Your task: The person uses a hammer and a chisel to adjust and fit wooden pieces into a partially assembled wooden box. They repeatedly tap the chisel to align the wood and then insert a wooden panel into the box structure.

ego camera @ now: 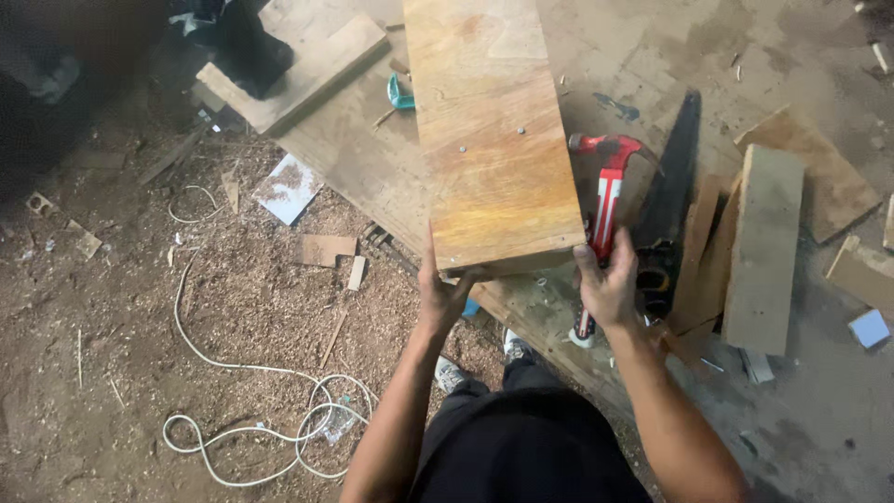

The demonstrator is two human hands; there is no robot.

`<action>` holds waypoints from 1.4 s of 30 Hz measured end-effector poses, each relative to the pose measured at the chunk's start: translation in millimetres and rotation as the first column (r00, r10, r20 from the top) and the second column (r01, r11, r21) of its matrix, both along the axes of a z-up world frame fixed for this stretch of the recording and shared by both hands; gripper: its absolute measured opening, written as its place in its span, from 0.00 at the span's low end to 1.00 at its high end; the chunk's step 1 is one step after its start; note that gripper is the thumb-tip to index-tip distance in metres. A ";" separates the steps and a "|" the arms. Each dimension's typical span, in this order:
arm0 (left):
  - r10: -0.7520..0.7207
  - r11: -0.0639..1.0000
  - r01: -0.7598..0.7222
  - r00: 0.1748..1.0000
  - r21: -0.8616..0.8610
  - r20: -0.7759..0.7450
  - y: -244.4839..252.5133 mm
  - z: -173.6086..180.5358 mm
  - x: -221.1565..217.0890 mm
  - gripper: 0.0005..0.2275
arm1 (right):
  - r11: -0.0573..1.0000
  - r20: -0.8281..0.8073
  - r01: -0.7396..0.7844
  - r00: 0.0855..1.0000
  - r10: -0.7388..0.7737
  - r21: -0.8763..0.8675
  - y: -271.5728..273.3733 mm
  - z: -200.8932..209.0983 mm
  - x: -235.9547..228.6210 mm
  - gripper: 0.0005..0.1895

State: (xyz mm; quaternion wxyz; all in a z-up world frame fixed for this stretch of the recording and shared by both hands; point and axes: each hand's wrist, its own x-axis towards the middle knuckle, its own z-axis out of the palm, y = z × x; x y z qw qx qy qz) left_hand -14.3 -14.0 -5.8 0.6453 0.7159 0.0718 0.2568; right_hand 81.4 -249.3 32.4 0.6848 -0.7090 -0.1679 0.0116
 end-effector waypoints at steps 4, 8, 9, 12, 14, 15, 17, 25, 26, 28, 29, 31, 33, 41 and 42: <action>-0.033 0.980 0.035 0.999 0.193 -0.014 11.7 12.8 2.5 0.49 | 0.997 -0.061 0.050 0.997 -0.047 0.051 -2.8 -12.4 -13.6 0.26; -0.085 0.961 0.093 0.995 0.261 -0.044 14.3 23.4 1.0 0.49 | 0.992 -0.033 0.059 0.998 -0.056 0.109 -1.5 -25.2 -25.4 0.24; -0.090 0.959 0.101 0.994 0.266 -0.054 13.5 25.1 -0.5 0.49 | 0.989 -0.056 0.082 0.996 -0.076 0.119 0.1 -28.4 -26.4 0.25; -0.062 0.987 0.065 0.998 0.150 -0.019 3.6 26.7 -1.6 0.47 | 0.991 0.191 0.133 0.973 -0.129 -0.005 -4.6 -36.1 -25.4 0.24; -0.045 0.992 0.040 0.998 0.120 0.039 -0.4 27.1 0.4 0.46 | 0.985 0.267 0.154 0.955 -0.129 -0.074 -7.5 -39.6 -24.3 0.24; -0.033 0.994 0.027 0.997 0.103 0.063 -2.7 26.7 -1.4 0.46 | 0.985 0.209 0.153 0.969 -0.133 -0.082 -9.5 -40.8 -27.3 0.24; -0.002 0.996 0.000 1.000 -0.094 -0.028 -6.2 26.6 2.1 0.43 | 0.984 0.091 0.156 0.985 -0.148 -0.088 -8.2 -40.3 -25.6 0.25; 0.121 0.987 -0.126 0.991 -0.105 -0.053 -21.5 22.3 5.0 0.39 | 0.954 0.241 0.294 0.932 -0.272 -0.061 -12.2 -0.2 -38.4 0.32; 0.168 0.985 -0.170 0.982 -0.013 -0.087 -22.0 22.5 5.7 0.38 | 0.956 0.113 0.291 0.952 -0.285 -0.037 -10.7 4.9 -38.5 0.33; 0.196 0.979 -0.200 0.975 -0.032 -0.107 -25.1 23.8 7.3 0.37 | 0.956 -0.146 0.293 0.946 -0.288 0.013 -6.8 11.9 -37.2 0.35; 0.176 0.971 -0.188 0.980 -0.144 -0.097 -27.8 24.7 7.9 0.36 | 0.960 -0.153 0.279 0.950 -0.273 0.023 -2.4 12.5 -34.8 0.34; 0.165 0.951 -0.174 0.985 -0.256 -0.058 -33.6 25.0 12.5 0.35 | 0.965 -0.160 0.257 0.956 -0.248 0.044 4.4 9.4 -27.1 0.33; 0.194 0.947 -0.192 0.981 -0.256 -0.017 -36.0 25.5 13.1 0.32 | 0.952 0.048 0.293 0.956 -0.290 -0.093 11.1 5.5 -21.8 0.28; 0.178 0.943 -0.162 0.984 -0.291 0.030 -36.4 17.1 13.3 0.34 | 0.962 0.006 0.273 0.962 -0.272 -0.034 16.0 10.1 -26.3 0.26; 0.181 0.936 -0.165 0.983 -0.309 0.023 -36.2 14.9 12.3 0.35 | 0.958 0.012 0.282 0.959 -0.282 -0.055 17.1 11.4 -26.6 0.26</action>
